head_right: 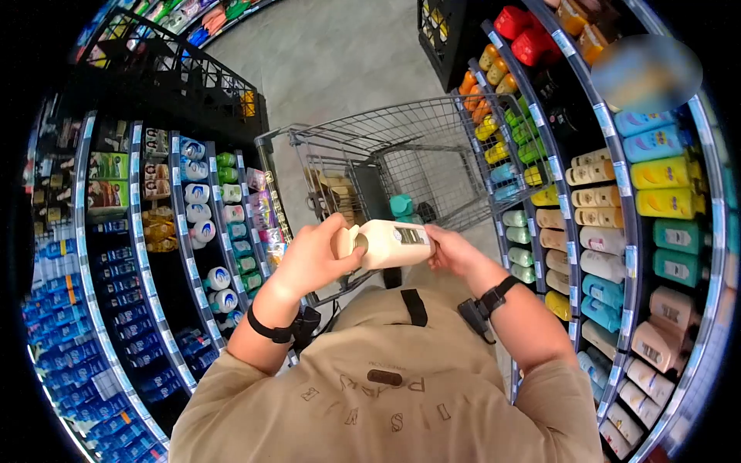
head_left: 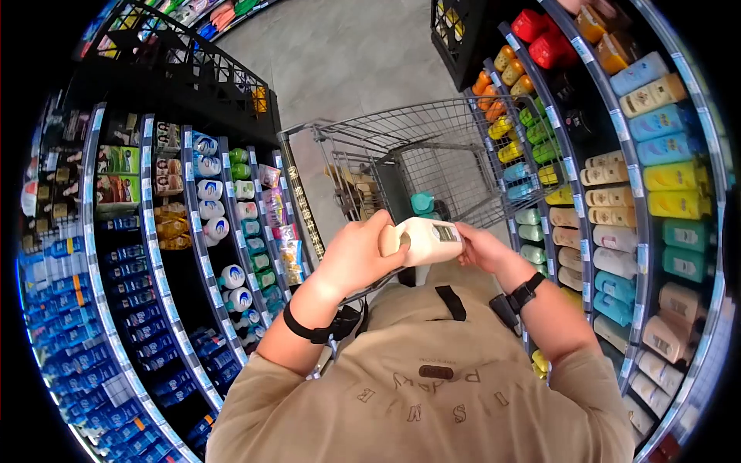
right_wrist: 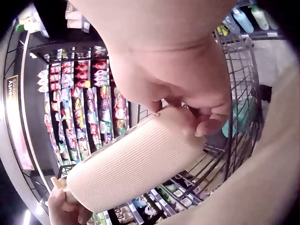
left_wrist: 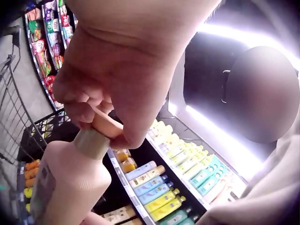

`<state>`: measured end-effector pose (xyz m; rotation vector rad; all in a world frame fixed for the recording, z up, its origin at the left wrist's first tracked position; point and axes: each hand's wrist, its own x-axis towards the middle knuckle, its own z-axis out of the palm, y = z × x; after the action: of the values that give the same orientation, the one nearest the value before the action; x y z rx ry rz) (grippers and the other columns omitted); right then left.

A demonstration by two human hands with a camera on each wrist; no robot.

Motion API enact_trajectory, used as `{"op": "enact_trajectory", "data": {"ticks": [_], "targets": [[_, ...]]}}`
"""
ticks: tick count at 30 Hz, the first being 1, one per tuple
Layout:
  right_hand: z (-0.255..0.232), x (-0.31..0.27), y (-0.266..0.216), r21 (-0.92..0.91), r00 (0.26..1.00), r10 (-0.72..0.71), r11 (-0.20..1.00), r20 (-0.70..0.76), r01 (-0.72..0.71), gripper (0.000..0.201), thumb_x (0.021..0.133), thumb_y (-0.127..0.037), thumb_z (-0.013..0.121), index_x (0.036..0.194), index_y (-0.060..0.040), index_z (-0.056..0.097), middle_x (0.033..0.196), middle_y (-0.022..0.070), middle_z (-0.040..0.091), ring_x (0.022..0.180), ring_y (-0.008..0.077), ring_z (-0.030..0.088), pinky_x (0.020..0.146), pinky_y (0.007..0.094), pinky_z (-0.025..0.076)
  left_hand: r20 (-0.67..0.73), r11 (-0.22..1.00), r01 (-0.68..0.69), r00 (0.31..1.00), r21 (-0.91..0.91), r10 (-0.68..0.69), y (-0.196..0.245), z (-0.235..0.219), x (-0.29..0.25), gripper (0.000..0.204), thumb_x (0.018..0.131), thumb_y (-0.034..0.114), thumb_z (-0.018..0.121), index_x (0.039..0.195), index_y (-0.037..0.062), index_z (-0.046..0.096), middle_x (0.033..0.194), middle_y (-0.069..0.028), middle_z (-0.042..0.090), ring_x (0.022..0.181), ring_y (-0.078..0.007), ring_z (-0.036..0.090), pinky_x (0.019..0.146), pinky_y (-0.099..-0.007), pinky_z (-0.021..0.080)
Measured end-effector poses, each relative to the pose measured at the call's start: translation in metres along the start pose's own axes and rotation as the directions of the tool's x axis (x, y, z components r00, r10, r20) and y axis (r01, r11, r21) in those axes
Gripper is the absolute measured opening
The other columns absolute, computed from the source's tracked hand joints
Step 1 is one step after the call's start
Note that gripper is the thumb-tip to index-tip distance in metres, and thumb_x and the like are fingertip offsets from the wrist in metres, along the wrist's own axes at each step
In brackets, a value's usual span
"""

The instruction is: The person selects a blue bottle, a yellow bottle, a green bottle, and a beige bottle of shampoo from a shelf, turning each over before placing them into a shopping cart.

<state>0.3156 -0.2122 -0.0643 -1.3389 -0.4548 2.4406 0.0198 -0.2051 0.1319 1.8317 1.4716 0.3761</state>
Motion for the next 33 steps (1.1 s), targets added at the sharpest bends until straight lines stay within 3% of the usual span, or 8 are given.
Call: {"op": "enact_trajectory", "data": {"ticks": [2, 6, 7, 11, 16, 22, 30, 33], "targets": [[0.003, 0.014, -0.026, 0.013, 0.999, -0.043, 0.999, 0.012, 0.043, 0.037, 0.114, -0.043, 0.044, 0.128, -0.0140, 0.061, 0.086, -0.0011, 0.065, 0.069, 0.0133, 0.060, 0.064, 0.0282, 0.050, 0.011, 0.999, 0.030, 0.999, 0.025, -0.030, 0.000, 0.007, 0.024, 0.037, 0.084, 0.030, 0.081, 0.096, 0.0017, 0.061, 0.079, -0.0231, 0.069, 0.075, -0.0447, 0.069, 0.066, -0.0470, 0.056], [-0.006, 0.053, -0.072, -0.070, 0.999, 0.034, 0.997, -0.025, -0.036, 0.050, 0.111, -0.029, 0.051, 0.158, -0.0127, 0.045, 0.115, 0.0062, 0.069, 0.084, 0.0164, 0.067, 0.073, 0.0323, 0.058, -0.026, 0.982, 0.082, 0.997, 0.170, -0.079, -0.001, 0.026, 0.081, 0.038, 0.082, 0.029, 0.081, 0.101, 0.0027, 0.061, 0.083, -0.0244, 0.071, 0.078, -0.0467, 0.071, 0.068, -0.0501, 0.057], [-0.014, 0.068, -0.078, -0.074, 0.999, 0.047, 0.996, 0.028, -0.045, 0.063, 0.109, -0.023, 0.052, 0.167, -0.0128, 0.030, 0.140, 0.0118, 0.060, 0.094, 0.0199, 0.068, 0.081, 0.0361, 0.060, -0.042, 0.970, 0.111, 0.994, 0.217, -0.104, -0.006, 0.034, 0.095, 0.039, 0.082, 0.029, 0.081, 0.103, 0.0030, 0.061, 0.084, -0.0244, 0.072, 0.078, -0.0462, 0.071, 0.069, -0.0507, 0.058], [-0.024, 0.113, -0.088, -0.174, 0.998, 0.011, 0.985, 0.063, 0.000, 0.071, 0.108, -0.016, 0.048, 0.172, -0.0162, 0.016, 0.163, 0.0165, 0.038, 0.101, 0.0242, 0.067, 0.087, 0.0379, 0.059, -0.053, 0.937, 0.168, 0.986, 0.308, -0.159, -0.039, 0.067, 0.151, 0.041, 0.079, 0.029, 0.081, 0.107, 0.0051, 0.063, 0.085, -0.0237, 0.073, 0.079, -0.0448, 0.073, 0.069, -0.0521, 0.059], [-0.030, 0.159, -0.083, -0.175, 0.998, 0.067, 0.983, 0.021, -0.062, 0.078, 0.108, -0.014, 0.048, 0.172, -0.0203, 0.005, 0.160, 0.0163, 0.042, 0.102, 0.0228, 0.066, 0.087, 0.0385, 0.059, -0.027, 0.909, 0.200, 0.979, 0.366, -0.204, -0.101, 0.116, 0.204, 0.044, 0.079, 0.031, 0.082, 0.114, 0.0102, 0.064, 0.081, -0.0221, 0.073, 0.077, -0.0448, 0.072, 0.069, -0.0524, 0.059], [-0.043, 0.187, -0.077, -0.136, 0.992, 0.123, 0.984, 0.036, -0.117, 0.077, 0.108, -0.014, 0.046, 0.172, -0.0228, 0.005, 0.159, 0.0153, 0.043, 0.104, 0.0226, 0.066, 0.089, 0.0384, 0.059, 0.038, 0.911, 0.258, 0.958, 0.321, -0.284, -0.172, 0.180, 0.235, 0.045, 0.079, 0.028, 0.081, 0.116, 0.0100, 0.063, 0.095, -0.0209, 0.075, 0.088, -0.0441, 0.072, 0.073, -0.0530, 0.059], [-0.057, 0.209, -0.045, -0.119, 0.985, 0.166, 0.978, -0.038, -0.169, 0.076, 0.103, -0.018, 0.056, 0.171, -0.0182, 0.021, 0.139, 0.0111, 0.061, 0.100, 0.0190, 0.071, 0.081, 0.0335, 0.060, 0.143, 0.874, 0.307, 0.913, 0.377, -0.383, -0.205, 0.234, 0.245, 0.044, 0.079, 0.025, 0.081, 0.117, 0.0122, 0.064, 0.102, -0.0175, 0.072, 0.092, -0.0410, 0.073, 0.077, -0.0511, 0.060], [-0.062, 0.208, -0.040, -0.068, 0.988, 0.151, 0.986, -0.019, -0.152, 0.076, 0.103, -0.017, 0.056, 0.170, -0.0144, 0.022, 0.143, 0.0120, 0.058, 0.099, 0.0203, 0.072, 0.081, 0.0344, 0.060, 0.149, 0.872, 0.329, 0.903, 0.361, -0.402, -0.212, 0.241, 0.246, 0.044, 0.080, 0.023, 0.082, 0.119, 0.0111, 0.063, 0.106, -0.0195, 0.072, 0.096, -0.0426, 0.072, 0.079, -0.0520, 0.060]]}}
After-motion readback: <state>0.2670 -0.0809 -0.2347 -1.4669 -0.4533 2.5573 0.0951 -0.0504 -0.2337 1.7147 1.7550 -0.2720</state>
